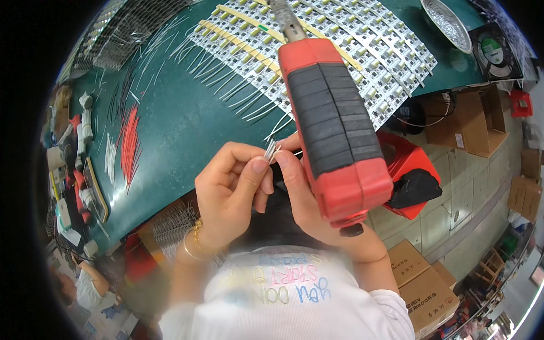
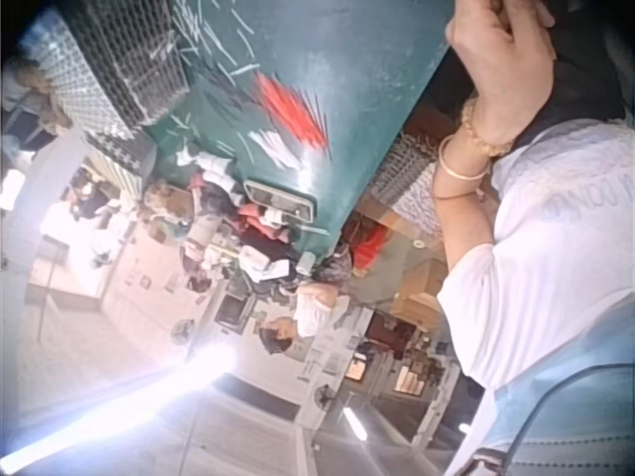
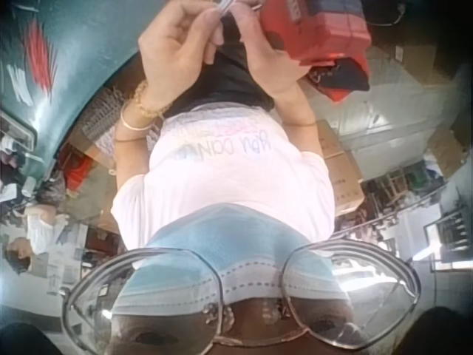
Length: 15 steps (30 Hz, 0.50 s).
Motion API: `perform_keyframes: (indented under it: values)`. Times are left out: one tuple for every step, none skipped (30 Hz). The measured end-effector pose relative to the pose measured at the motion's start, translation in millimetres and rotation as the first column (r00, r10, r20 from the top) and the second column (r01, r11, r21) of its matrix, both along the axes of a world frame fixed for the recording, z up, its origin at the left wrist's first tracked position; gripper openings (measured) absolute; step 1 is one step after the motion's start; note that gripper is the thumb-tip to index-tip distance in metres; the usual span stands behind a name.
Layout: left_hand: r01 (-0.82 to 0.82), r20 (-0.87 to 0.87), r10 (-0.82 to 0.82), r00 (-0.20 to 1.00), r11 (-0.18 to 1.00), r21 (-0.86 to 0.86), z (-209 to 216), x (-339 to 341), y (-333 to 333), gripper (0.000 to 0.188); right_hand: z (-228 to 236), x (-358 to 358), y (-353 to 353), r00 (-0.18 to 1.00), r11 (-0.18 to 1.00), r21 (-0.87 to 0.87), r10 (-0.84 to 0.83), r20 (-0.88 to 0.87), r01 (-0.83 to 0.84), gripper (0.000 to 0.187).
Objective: The person solders components and wires to LED circuit board panels at an assembly station. This is done using a soldering iron and solder wire, with tweezers to position the components.
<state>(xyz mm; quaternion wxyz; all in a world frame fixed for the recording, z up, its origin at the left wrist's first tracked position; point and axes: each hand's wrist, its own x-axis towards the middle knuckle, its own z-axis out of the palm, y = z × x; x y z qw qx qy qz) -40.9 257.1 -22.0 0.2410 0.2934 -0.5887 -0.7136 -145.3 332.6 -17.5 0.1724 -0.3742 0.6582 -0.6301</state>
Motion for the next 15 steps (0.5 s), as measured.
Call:
perform_keyframes:
  values:
    - [-0.011,0.002,0.011,1.000,1.000,-0.008,-1.2,0.1,0.0,0.008,1.2,-1.0,0.4,1.000,1.000,0.000,0.002,0.001,-0.002,0.007]
    - [-0.022,0.005,0.022,1.000,1.000,-0.016,-2.6,0.2,0.2,0.008,2.6,-2.8,1.9,0.998,0.998,0.058,0.006,-0.062,-0.003,0.006]
    - [-0.023,0.006,0.023,1.000,1.000,-0.016,-4.0,0.1,0.5,0.008,3.2,-3.9,3.4,0.992,0.993,0.116,0.014,-0.125,0.000,0.006]
    - [-0.047,0.018,0.049,0.999,0.996,-0.074,-4.7,-0.1,0.9,0.007,3.5,-3.3,5.1,0.992,0.993,0.115,0.014,-0.126,0.001,0.006]
    - [-0.071,0.028,0.075,0.997,0.989,-0.132,-5.3,-0.4,1.4,0.007,3.5,-2.0,7.3,0.994,0.990,0.141,-0.005,-0.105,0.020,0.004]
    - [-0.070,0.028,0.075,0.997,0.989,-0.132,-5.9,-0.9,1.7,0.007,3.6,-1.7,8.6,0.996,0.985,0.168,-0.024,-0.084,0.038,0.003]
    - [-0.084,0.029,0.090,0.996,0.981,-0.173,-7.0,-1.8,2.3,0.006,4.1,-3.9,9.6,0.996,0.985,0.168,-0.024,-0.084,0.038,0.003]
    - [-0.096,0.029,0.105,0.994,0.972,-0.213,-7.7,-2.6,2.8,0.006,5.2,-7.3,10.4,0.964,0.973,0.231,0.059,-0.261,0.003,0.003]
    - [-0.097,0.030,0.106,0.994,0.972,-0.213,-7.5,-2.8,3.8,0.006,5.4,-9.5,10.2,0.894,0.955,0.297,0.150,-0.423,-0.019,0.004]
    - [-0.106,0.044,0.121,0.992,0.961,-0.254,-6.6,-3.1,4.8,0.004,3.3,-10.5,8.4,0.860,0.969,0.247,0.148,-0.488,-0.026,0.004]
    - [-0.115,0.056,0.137,0.989,0.948,-0.296,-6.1,-3.5,5.5,0.003,2.3,-10.4,8.0,0.861,0.969,0.247,0.147,-0.488,-0.025,0.004]
    - [-0.114,0.057,0.136,0.989,0.948,-0.296,-6.3,-4.1,5.9,0.003,1.6,-10.1,7.6,0.884,0.973,0.231,0.120,-0.452,-0.014,0.003]
    - [-0.115,0.052,0.136,0.989,0.951,-0.287,-7.1,-4.5,6.6,0.003,0.5,-9.6,7.6,0.905,0.976,0.216,0.094,-0.414,-0.003,0.003]
    - [-0.117,0.047,0.136,0.990,0.953,-0.278,-7.7,-4.7,6.9,0.003,-1.5,-8.5,8.4,0.905,0.976,0.216,0.093,-0.414,-0.001,0.003]
    - [-0.116,0.047,0.134,0.990,0.954,-0.278,-7.9,-4.7,6.8,0.003,-4.0,-7.0,9.6,0.936,0.979,0.205,0.063,-0.347,0.010,0.008]
